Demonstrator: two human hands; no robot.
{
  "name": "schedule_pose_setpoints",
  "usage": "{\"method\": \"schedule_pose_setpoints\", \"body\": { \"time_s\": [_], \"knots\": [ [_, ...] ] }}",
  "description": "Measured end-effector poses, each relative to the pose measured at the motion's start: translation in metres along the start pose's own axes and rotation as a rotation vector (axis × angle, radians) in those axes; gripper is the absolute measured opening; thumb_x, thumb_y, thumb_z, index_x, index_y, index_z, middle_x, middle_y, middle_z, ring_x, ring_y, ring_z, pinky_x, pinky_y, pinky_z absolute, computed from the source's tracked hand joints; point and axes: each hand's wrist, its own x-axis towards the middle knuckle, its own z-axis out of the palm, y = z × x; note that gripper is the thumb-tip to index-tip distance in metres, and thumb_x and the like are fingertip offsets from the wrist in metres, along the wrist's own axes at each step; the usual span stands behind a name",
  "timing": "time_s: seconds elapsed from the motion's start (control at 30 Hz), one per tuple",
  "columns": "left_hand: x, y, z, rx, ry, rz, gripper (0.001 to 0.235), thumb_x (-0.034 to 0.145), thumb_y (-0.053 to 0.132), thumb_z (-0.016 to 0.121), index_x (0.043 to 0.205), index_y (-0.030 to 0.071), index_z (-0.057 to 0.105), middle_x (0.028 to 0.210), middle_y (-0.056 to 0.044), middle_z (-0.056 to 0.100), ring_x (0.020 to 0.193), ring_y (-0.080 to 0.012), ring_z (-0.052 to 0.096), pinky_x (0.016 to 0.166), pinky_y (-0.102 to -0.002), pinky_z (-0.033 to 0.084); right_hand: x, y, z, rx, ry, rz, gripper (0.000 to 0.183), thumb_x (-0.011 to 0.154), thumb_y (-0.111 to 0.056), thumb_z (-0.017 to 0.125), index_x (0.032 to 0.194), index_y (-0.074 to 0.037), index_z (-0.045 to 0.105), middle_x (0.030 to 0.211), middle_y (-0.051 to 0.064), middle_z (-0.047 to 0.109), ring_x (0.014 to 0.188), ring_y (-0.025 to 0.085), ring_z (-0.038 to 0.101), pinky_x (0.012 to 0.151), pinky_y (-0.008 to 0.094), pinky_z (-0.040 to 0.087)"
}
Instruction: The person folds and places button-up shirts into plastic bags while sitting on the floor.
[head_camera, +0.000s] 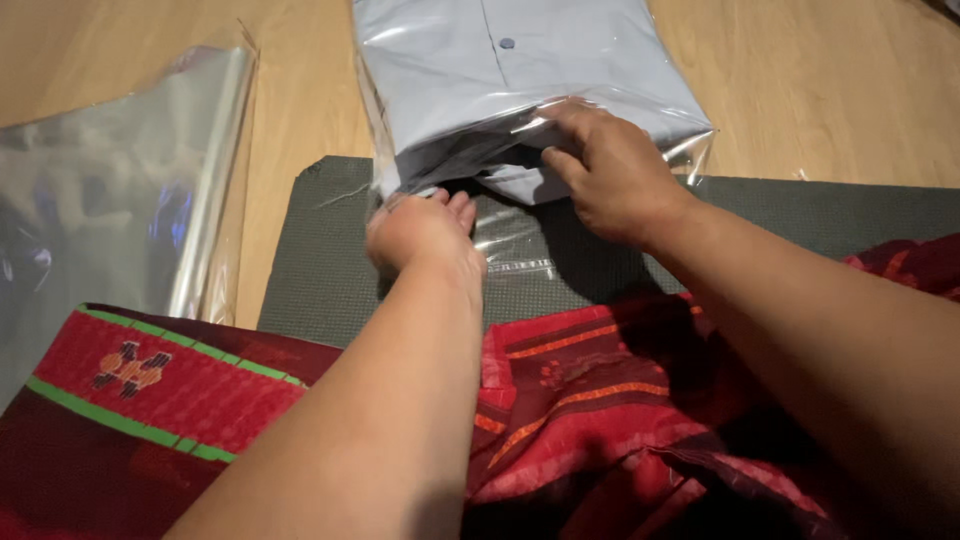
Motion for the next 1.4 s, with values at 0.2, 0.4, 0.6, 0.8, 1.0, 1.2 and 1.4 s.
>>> {"method": "schedule_pose_setpoints", "body": {
  "time_s": [0.2,0.4,0.6,0.8,1.0,1.2,1.4],
  "knots": [
    [-0.016,-0.002,-0.004,0.692,0.036,0.433,0.051,0.097,0.02,0.038,0.141,0.032,0.06,0.132,-0.002,0.072,0.114,-0.0252,0.069,0.096,-0.038,0.052,-0.006,-0.002,0.0,0.043,0.048,-0.012,0.043,0.096,-0.012,0.06,0.139,-0.008,0.061,0.141,0.014,0.063,0.132,0.033,0.055,0.11,0.04,0.037],
    [0.021,-0.009,0.005,0.406,-0.241,0.23,0.052,0.108,0.025,0.038,0.157,0.04,0.032,0.166,-0.007,0.027,0.147,-0.0375,0.042,0.103,-0.056,0.057,-0.011,-0.002,0.003,-0.046,0.012,0.039,0.028,0.1,-0.02,0.065,0.127,-0.011,0.069,0.142,0.01,0.063,0.14,0.03,0.051,0.113,0.054,0.037],
    [0.031,-0.012,0.002,0.435,-0.163,0.243,0.044,0.101,0.037,0.045,0.145,0.041,0.05,0.148,-0.018,0.045,0.13,-0.041,0.058,0.083,-0.053,0.069,-0.02,-0.004,0.006,-0.167,0.085,0.003,0.016,0.097,-0.019,0.069,0.112,-0.014,0.072,0.123,0.007,0.071,0.122,0.033,0.063,0.101,0.053,0.044],
    [0.036,-0.018,0.006,0.436,-0.171,0.285,0.046,0.103,0.033,0.044,0.148,0.031,0.049,0.146,-0.024,0.049,0.126,-0.0456,0.061,0.099,-0.05,0.062,-0.012,-0.032,0.047,-0.123,0.056,-0.176,0.027,0.091,-0.018,0.066,0.117,-0.024,0.071,0.117,0.008,0.065,0.109,0.037,0.066,0.086,0.049,0.054],
    [0.015,-0.001,0.001,0.32,-0.299,0.331,0.048,0.091,0.028,0.051,0.136,0.014,0.061,0.138,-0.019,0.062,0.133,-0.0365,0.055,0.112,-0.053,0.043,0.011,-0.049,0.075,-0.109,-0.132,-0.181,0.028,0.094,-0.018,0.059,0.12,-0.023,0.069,0.12,0.005,0.062,0.11,0.036,0.067,0.09,0.049,0.057],
    [0.064,-0.011,0.004,0.318,-0.306,0.236,0.024,0.098,0.029,0.048,0.115,0.02,0.063,0.083,-0.011,0.061,0.066,-0.0316,0.064,0.057,-0.041,0.055,0.024,-0.034,0.089,-0.102,0.114,-0.261,0.008,0.094,-0.019,0.067,0.098,-0.015,0.072,0.092,0.009,0.066,0.098,0.036,0.069,0.082,0.046,0.057],
    [0.065,-0.007,0.006,0.27,-0.3,0.286,0.01,0.099,0.017,0.054,0.1,0.013,0.063,0.049,-0.013,0.049,0.036,-0.0263,0.053,0.036,-0.03,0.04,0.039,-0.031,0.107,-0.128,0.021,-0.132,0.014,0.09,-0.036,0.063,0.088,-0.024,0.069,0.09,0.004,0.068,0.098,0.029,0.07,0.082,0.043,0.06]
  ]
}}
